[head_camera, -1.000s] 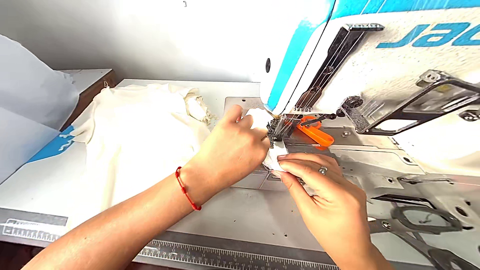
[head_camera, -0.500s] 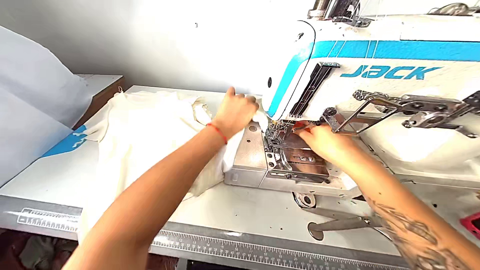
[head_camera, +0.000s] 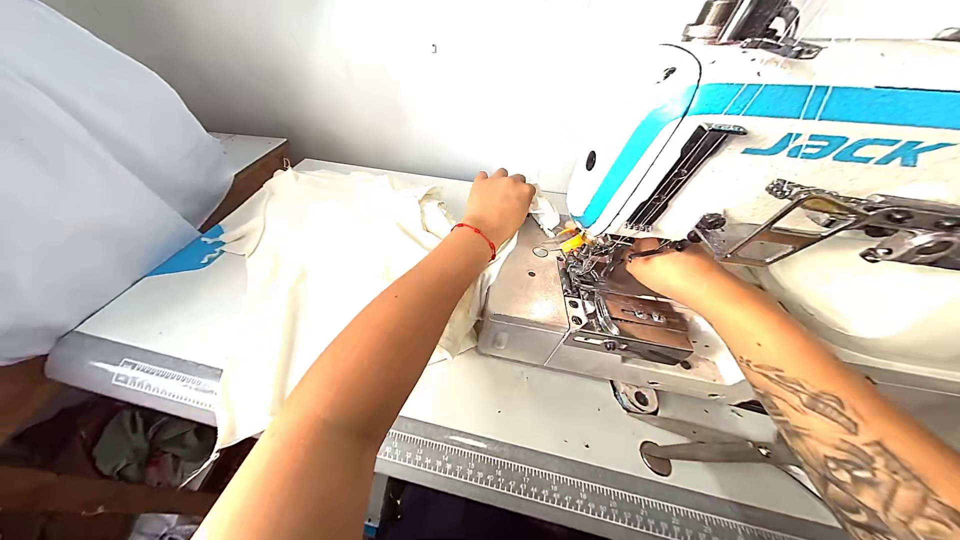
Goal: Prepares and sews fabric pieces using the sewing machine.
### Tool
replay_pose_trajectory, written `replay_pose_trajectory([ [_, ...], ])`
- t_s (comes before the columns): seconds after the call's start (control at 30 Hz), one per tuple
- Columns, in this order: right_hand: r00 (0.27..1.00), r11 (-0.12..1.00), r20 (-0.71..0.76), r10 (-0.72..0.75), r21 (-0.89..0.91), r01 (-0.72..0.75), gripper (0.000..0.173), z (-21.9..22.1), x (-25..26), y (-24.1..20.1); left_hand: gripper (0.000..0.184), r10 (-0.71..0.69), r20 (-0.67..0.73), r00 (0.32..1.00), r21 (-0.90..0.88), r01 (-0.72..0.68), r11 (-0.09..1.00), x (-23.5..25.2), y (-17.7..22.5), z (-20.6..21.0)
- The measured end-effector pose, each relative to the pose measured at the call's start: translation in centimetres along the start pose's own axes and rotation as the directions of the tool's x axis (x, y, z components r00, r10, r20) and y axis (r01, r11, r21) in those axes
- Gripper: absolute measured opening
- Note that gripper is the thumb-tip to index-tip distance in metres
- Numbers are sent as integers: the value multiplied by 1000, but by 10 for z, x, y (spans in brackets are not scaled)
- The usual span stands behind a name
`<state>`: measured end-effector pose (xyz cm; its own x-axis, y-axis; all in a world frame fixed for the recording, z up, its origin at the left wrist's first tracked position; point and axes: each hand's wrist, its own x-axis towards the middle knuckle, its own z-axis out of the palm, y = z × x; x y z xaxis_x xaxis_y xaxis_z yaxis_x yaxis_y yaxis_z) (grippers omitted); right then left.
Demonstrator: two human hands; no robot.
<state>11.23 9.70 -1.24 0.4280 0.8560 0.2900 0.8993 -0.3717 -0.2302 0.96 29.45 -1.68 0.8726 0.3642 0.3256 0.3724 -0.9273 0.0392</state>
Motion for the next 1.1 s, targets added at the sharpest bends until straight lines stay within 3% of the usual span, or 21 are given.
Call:
replay_pose_trajectory([
  [0.1,994,989,101,31,139,-45,26,-2,7,5,29,-7,10,1000,0,7,1000,3,6,-1],
  [0.17,999,992,42,-20,124,14,25,-5,3,-2,26,-19,-18,1000,-19,18,1000,-2,5,-2],
  [0.3,1000,995,-23,19,100,-16,21,0,-3,1,28,-75,9,997,-6,75,997,-14,-1,-7],
  [0.43,993,979,114,4,201,-27,23,-6,2,3,29,-96,35,995,10,96,995,-4,5,-7],
  [0.5,997,978,75,-22,209,5,21,-6,1,-1,26,-124,12,992,-89,124,988,-4,3,-6],
  [0.53,998,978,55,-26,209,14,19,-6,-1,0,27,-154,-29,988,-238,142,961,-11,-2,-6],
  [0.57,999,976,23,-35,215,29,19,-5,-6,3,28,-222,-100,970,-476,150,867,-22,-7,-6],
  [0.6,999,976,-23,-48,211,52,21,-2,-13,10,27,-347,-161,924,-748,115,653,-38,-10,-8],
  [0.63,991,972,-111,-79,214,101,25,1,-25,18,26,-484,-153,861,-940,24,340,-58,-9,-12],
  [0.67,961,962,-245,-126,208,179,28,8,-39,24,26,-574,-88,814,-996,-64,61,-81,-7,-21],
  [0.7,911,952,-380,-159,185,244,30,15,-53,24,27,-619,-49,784,-985,-140,-100,-107,-6,-29],
  [0.73,864,941,-474,-167,185,283,30,21,-66,17,31,-643,-48,764,-966,-200,-165,-132,-6,-34],
  [0.8,819,908,-550,-164,240,343,27,31,-87,-12,34,-714,-74,696,-942,-284,-178,-170,-11,-33],
  [0.87,782,883,-590,-199,238,404,24,37,-92,-41,36,-754,-156,638,-935,-341,-95,-193,-23,-29],
  [0.9,755,887,-621,-210,203,414,24,37,-90,-49,35,-738,-207,642,-934,-355,-47,-203,-28,-29],
  [1.0,739,953,-648,-182,68,294,30,29,-84,-34,22,-541,-364,758,-910,-412,35,-236,-35,-20],
  [1.1,890,983,-437,-130,63,175,28,17,-61,-1,34,-304,-485,820,-872,-479,101,-255,-33,-14],
])
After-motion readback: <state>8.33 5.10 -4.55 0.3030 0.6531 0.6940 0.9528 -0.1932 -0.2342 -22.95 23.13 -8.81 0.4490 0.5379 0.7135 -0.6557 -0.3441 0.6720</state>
